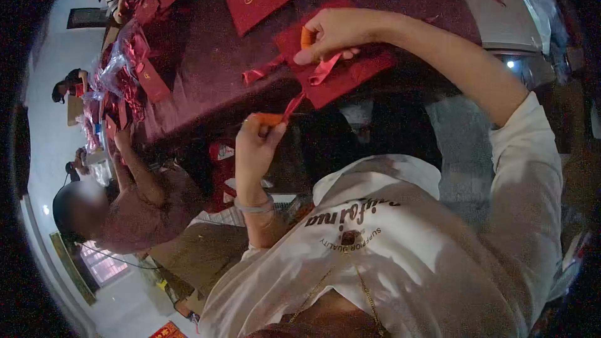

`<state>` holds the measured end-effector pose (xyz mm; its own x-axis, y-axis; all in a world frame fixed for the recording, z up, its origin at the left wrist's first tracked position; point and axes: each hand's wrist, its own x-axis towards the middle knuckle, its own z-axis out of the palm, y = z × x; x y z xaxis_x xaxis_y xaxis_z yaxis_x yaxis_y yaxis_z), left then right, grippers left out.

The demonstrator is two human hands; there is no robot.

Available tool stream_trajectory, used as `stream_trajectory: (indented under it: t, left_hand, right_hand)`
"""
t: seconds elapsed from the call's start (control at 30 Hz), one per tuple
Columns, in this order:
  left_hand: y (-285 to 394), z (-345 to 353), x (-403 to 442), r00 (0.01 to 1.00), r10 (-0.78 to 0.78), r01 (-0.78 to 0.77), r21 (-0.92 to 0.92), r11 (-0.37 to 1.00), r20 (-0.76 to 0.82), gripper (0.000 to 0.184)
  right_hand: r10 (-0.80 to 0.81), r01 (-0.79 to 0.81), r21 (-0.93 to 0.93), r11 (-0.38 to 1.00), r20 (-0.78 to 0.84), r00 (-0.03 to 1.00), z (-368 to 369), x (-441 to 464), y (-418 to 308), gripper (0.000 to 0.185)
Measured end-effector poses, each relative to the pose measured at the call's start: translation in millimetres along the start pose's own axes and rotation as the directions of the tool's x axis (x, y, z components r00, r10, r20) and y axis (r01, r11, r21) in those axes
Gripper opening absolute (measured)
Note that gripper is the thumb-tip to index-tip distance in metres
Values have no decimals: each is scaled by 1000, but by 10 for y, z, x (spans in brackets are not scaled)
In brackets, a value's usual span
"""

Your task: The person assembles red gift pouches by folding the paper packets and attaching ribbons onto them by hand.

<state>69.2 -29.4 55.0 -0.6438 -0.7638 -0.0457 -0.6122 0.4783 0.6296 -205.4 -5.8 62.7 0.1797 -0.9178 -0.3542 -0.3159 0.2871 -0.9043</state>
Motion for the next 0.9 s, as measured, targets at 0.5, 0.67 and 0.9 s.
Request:
stream_trajectory:
  t: [0.5,0.67,0.9]
  left_hand:
    - [-578,611,-137,982,-183,168,-217,962,-52,28]
    - [210,407,-22,781,97,-167,-57,984,-616,35]
    - [315,687,598,887,321,-224,300,927,-332,44]
  right_hand:
    - [-139,130,72,989,127,982,-24,-87,21,33]
    - [-315,290,213,933,92,945,-51,-6,234,39]
    - [-325,320,202,925,-11,946,-152,-429,90,42]
